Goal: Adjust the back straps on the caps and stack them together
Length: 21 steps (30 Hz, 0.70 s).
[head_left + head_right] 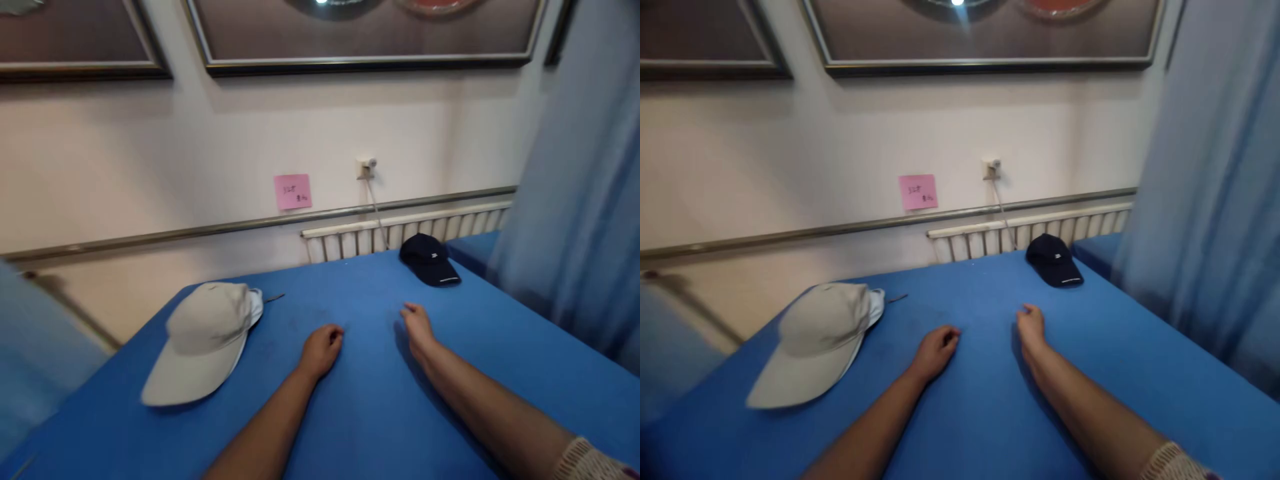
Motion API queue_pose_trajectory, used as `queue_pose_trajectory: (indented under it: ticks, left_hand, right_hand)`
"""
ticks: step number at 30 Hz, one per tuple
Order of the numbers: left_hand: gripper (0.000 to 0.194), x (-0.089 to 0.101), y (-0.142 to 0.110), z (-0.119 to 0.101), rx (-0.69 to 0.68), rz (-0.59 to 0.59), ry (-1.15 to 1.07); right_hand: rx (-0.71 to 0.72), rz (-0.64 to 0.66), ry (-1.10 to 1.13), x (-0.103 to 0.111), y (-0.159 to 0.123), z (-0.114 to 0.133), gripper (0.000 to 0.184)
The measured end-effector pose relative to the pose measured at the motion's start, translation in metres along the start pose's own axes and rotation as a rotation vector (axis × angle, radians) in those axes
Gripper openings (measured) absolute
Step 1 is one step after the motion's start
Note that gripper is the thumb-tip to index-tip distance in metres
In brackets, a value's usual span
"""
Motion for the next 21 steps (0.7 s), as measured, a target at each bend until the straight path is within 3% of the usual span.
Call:
queue_pose_trajectory:
  ticks: [2, 4, 7, 10, 12, 15, 19, 21]
  left_hand:
    - [0.025, -0.004, -0.004, 0.001, -0.013, -0.002, -0.009]
    - [0.025, -0.005, -0.009, 0.003, -0.005, -0.009, -0.012]
    - [0.026, -0.003, -0.019, 0.009, 0.0, -0.028, -0.029]
    - [0.028, 0.007, -0.031, 0.017, 0.007, -0.084, -0.047]
    - [0.029, 0.017, -0.038, 0.023, 0.025, -0.158, -0.052]
    - [0.03, 0.038, -0.045, 0.03, 0.073, -0.324, -0.042]
    - [0.033, 0.08, -0.052, 0.032, 0.106, -0.561, 0.013]
    - [0.032, 0.107, -0.06, 0.033, 0.083, -0.765, 0.099]
  right_hand:
    - [0.109, 0.078, -0.1, -0.036, -0.055, -0.022, 0.025]
    - [0.304, 0.256, -0.203, -0.063, -0.107, -0.039, 0.024]
    - [0.567, 0.481, -0.32, -0.08, -0.15, -0.051, 0.043]
    - [0.602, 0.646, -0.418, -0.076, -0.143, -0.053, 0.036]
    - [0.5, 0.69, -0.426, -0.069, -0.124, -0.053, 0.022]
    - [0.355, 0.778, -0.343, -0.061, -0.101, -0.053, 0.019]
    - [0.293, 0.897, -0.288, -0.056, -0.093, -0.052, 0.017]
    - [0.287, 0.937, -0.299, -0.053, -0.094, -0.051, 0.017]
Point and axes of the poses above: each hand's wrist, its own y-axis towards the middle knuckle, its own x-axis out of the back of the hand, z = x × y, the point moved 1 cm from there along y, towards the middle knuckle, and after that the axes turned 5 degrees about -y, right-handed, at the moved point
